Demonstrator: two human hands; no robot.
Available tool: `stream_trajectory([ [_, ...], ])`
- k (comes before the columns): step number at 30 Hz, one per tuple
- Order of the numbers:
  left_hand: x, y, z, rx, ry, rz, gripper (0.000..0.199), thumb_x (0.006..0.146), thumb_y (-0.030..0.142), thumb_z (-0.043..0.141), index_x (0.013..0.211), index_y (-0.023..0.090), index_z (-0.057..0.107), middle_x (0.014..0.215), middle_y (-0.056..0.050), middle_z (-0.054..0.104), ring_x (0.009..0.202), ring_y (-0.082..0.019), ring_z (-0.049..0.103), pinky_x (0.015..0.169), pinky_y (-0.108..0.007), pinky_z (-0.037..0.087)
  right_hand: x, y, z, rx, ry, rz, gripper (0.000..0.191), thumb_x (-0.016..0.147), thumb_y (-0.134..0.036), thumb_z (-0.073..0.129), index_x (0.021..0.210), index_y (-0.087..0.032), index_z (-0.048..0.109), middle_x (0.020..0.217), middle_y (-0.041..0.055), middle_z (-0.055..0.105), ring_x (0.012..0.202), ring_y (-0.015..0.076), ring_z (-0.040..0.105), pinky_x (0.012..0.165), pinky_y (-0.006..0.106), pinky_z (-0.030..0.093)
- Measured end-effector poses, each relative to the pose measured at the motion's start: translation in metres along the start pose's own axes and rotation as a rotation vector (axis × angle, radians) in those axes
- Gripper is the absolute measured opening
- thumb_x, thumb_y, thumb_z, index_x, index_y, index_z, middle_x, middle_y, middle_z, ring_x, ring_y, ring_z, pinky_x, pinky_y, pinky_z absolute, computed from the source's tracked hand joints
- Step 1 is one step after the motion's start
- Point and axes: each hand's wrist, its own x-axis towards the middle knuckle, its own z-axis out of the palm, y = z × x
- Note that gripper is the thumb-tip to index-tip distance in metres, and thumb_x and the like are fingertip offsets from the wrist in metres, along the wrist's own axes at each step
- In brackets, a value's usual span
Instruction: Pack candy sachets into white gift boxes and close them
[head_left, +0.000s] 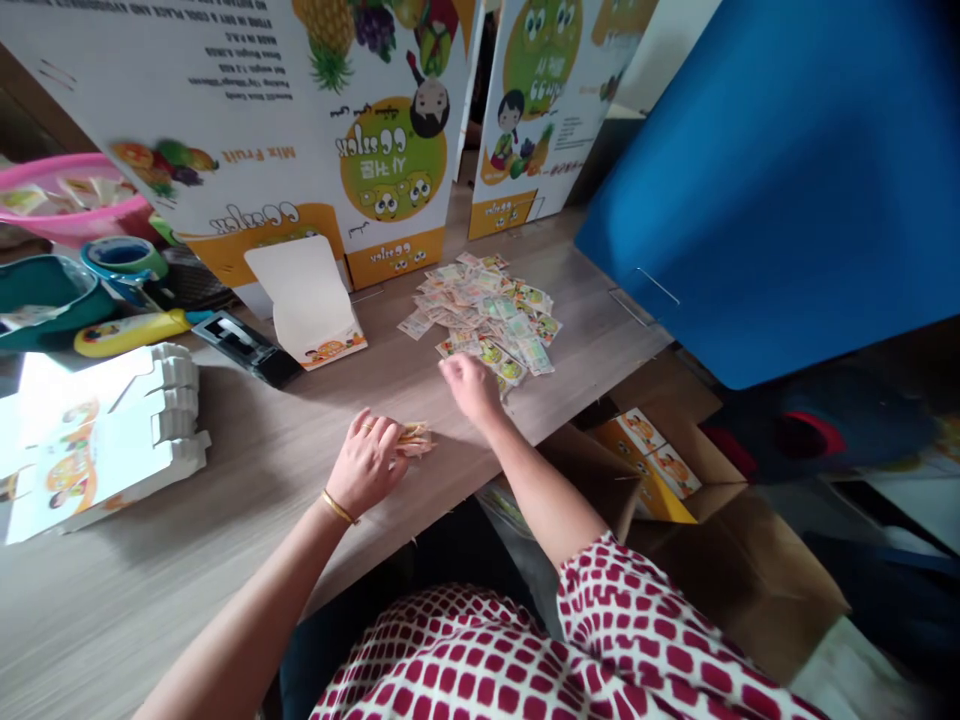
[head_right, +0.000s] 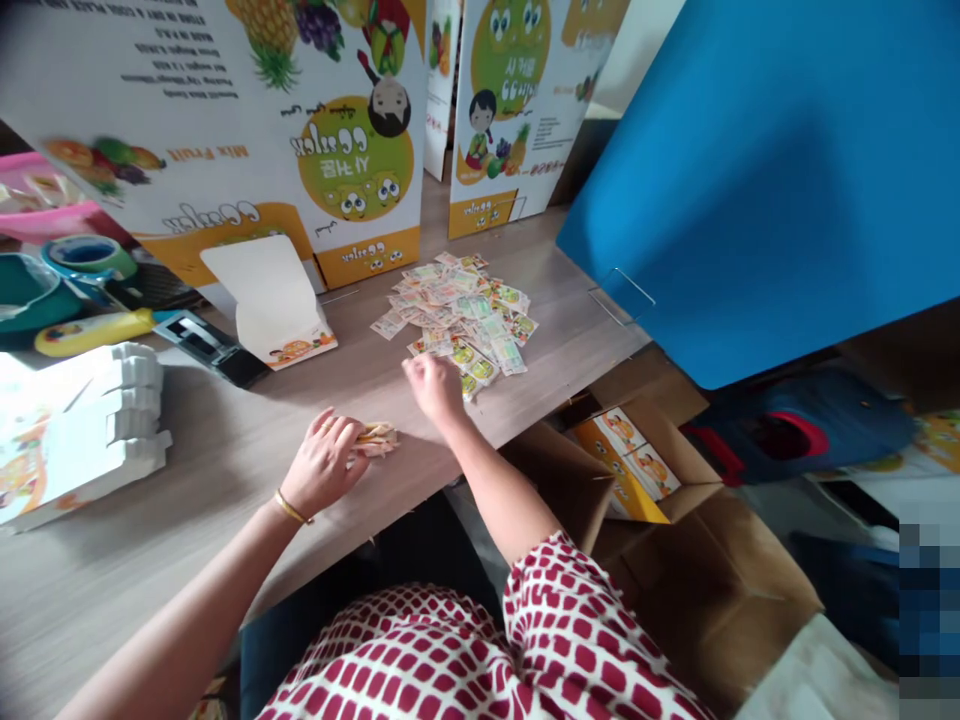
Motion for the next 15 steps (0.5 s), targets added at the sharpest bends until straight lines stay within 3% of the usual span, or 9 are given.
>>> stream_trajectory([
  [1,0.001,0.0,0.0,0.006,-0.01,-0.007,0.017,0.088,0.019,0.052,0.103,0.022,0.058,0.095,-0.009,0.066,0.094,-0.028,0.062,0.11,-0.053,0.041,0.017,0.009,-0.002,-0.088,0.126,0.138,0.031,0.099,-0.041,0.061,0.112,-0.014,0.069,0.114,0.0186,0.072,0.106,0.0278,0.067,0.094,0.037,0.048],
  [3,0.002,-0.001,0.001,0.009,-0.009,-0.028,0.013,0.088,0.019,0.052,0.099,0.021,0.057,0.092,-0.01,0.063,0.089,-0.028,0.059,0.096,-0.047,0.047,0.048,0.026,-0.008,-0.21,0.207,0.329,0.039,0.092,-0.038,0.07,0.118,-0.008,0.065,0.124,0.0266,0.066,0.116,0.0343,0.063,0.099,0.044,0.046],
  [5,0.002,-0.001,0.002,0.001,0.011,-0.062,0.013,0.088,0.02,0.051,0.1,0.021,0.055,0.094,-0.01,0.062,0.09,-0.028,0.057,0.088,-0.044,0.048,0.067,0.038,-0.013,-0.205,0.12,0.402,0.031,0.091,-0.029,0.07,0.115,-0.009,0.065,0.122,0.0251,0.067,0.113,0.0333,0.064,0.096,0.042,0.047],
  [7,0.001,-0.002,0.004,-0.015,0.029,-0.092,0.014,0.089,0.019,0.05,0.102,0.021,0.055,0.095,-0.011,0.061,0.091,-0.028,0.057,0.087,-0.042,0.048,0.067,0.042,-0.016,-0.126,0.046,0.404,0.017,0.093,-0.021,0.062,0.108,-0.014,0.065,0.113,0.0184,0.071,0.103,0.0281,0.067,0.089,0.037,0.049],
  [9,-0.001,-0.004,0.007,-0.032,0.028,-0.1,0.015,0.089,0.019,0.049,0.104,0.021,0.055,0.096,-0.011,0.061,0.093,-0.028,0.056,0.088,-0.042,0.048,0.051,0.039,-0.015,-0.043,0.043,0.342,0.013,0.094,-0.02,0.056,0.105,-0.018,0.063,0.104,0.0122,0.072,0.094,0.0241,0.067,0.083,0.033,0.05],
  [11,-0.003,-0.006,0.008,-0.038,0.019,-0.095,0.018,0.09,0.02,0.049,0.107,0.02,0.055,0.1,-0.012,0.062,0.095,-0.029,0.056,0.09,-0.043,0.048,0.026,0.03,-0.009,0.035,0.039,0.183,0.013,0.095,-0.021,0.053,0.105,-0.021,0.062,0.099,0.0081,0.071,0.09,0.0214,0.066,0.082,0.031,0.049],
  [15,-0.003,-0.006,0.007,-0.034,0.021,-0.099,0.024,0.09,0.022,0.052,0.113,0.016,0.056,0.112,-0.018,0.064,0.105,-0.032,0.058,0.093,-0.047,0.048,-0.016,0.012,0.013,0.287,-0.274,-0.233,0.016,0.087,-0.012,0.056,0.098,-0.022,0.062,0.099,0.0043,0.071,0.1,0.0184,0.066,0.094,0.03,0.048],
])
